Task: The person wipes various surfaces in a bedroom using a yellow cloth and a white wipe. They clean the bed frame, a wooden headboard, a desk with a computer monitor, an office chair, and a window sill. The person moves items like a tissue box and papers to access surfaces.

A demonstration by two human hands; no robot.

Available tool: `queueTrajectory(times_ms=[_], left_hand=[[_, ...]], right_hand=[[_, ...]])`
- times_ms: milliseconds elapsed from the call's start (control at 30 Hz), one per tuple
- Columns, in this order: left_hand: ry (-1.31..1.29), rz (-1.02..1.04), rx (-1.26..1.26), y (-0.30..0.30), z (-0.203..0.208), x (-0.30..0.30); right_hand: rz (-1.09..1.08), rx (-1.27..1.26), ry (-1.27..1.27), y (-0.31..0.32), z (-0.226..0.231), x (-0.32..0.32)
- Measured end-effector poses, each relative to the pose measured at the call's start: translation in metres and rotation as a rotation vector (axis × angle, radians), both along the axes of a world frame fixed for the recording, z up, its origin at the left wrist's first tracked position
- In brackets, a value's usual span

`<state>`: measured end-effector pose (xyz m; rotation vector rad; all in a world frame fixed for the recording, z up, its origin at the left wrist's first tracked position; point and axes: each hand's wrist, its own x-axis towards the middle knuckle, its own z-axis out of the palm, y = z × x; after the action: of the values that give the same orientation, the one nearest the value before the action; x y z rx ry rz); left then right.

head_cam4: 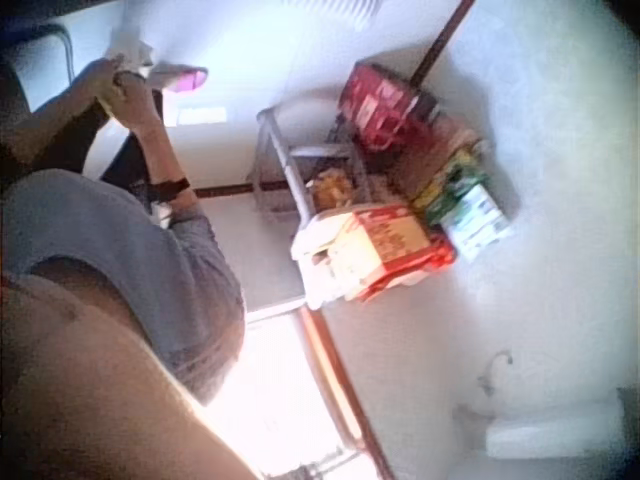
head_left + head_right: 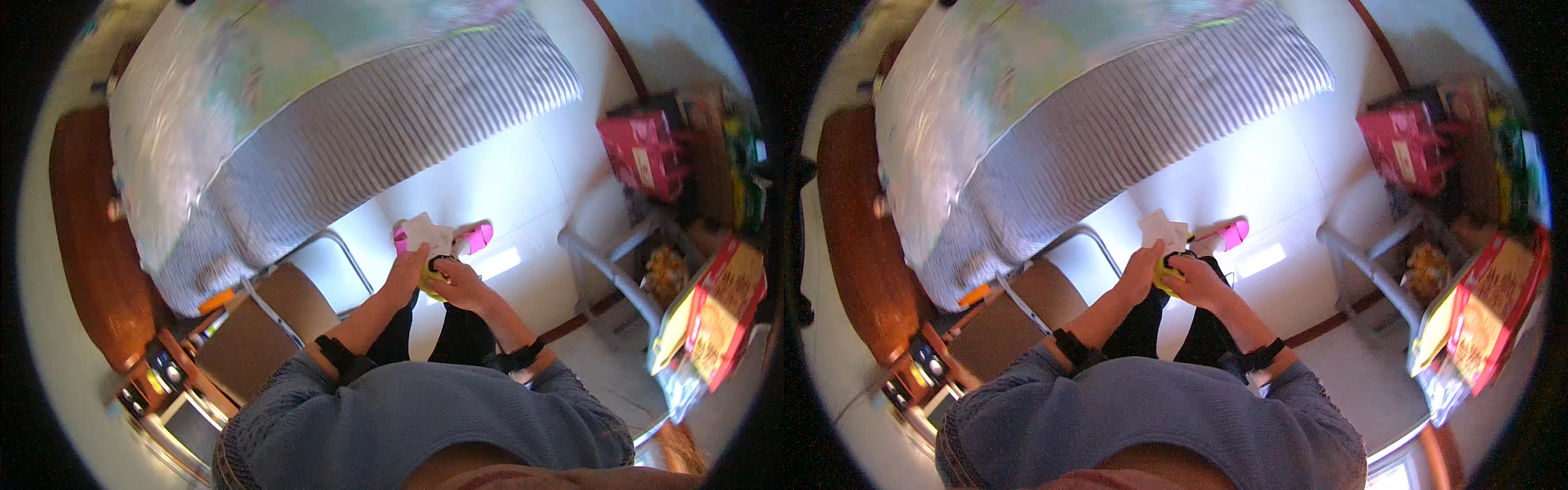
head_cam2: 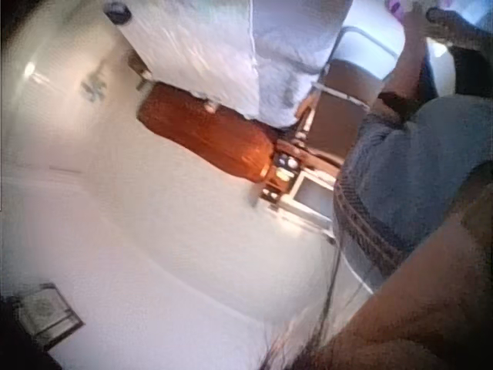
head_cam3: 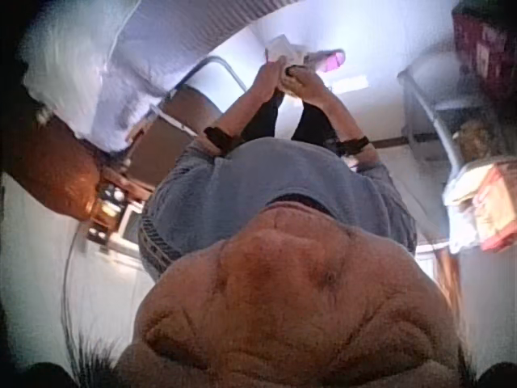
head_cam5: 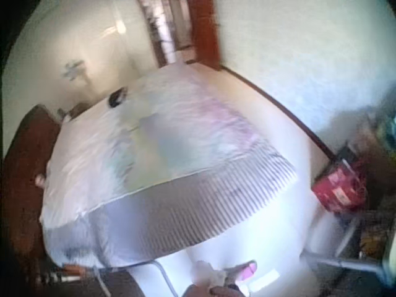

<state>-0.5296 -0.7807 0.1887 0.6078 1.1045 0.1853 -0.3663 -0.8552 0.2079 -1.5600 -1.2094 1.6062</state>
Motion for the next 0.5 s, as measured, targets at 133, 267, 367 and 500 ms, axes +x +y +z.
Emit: queueTrajectory(times_ms=[133, 267, 367, 500], left_hand=[[0.364, 0.05, 0.375, 0.004, 0.017, -0.049], [0.411, 0.357, 0.513, 0.002, 0.05, -0.085], [0.416, 0.293, 0.531, 0.004, 0.084, -0.126], [0.331, 0.168, 0.6, 0.0, 0.099, -0.146]], right_hand=[[-0.046, -0.053, 0.145, 0.021, 0.025, -0.051], [-0.096, 0.03, -0.029, 0.056, 0.071, -0.086], [-0.109, 0.164, -0.221, 0.094, 0.102, -0.092], [0.181, 0.044, -0.136, 0.14, 0.106, -0.105]])
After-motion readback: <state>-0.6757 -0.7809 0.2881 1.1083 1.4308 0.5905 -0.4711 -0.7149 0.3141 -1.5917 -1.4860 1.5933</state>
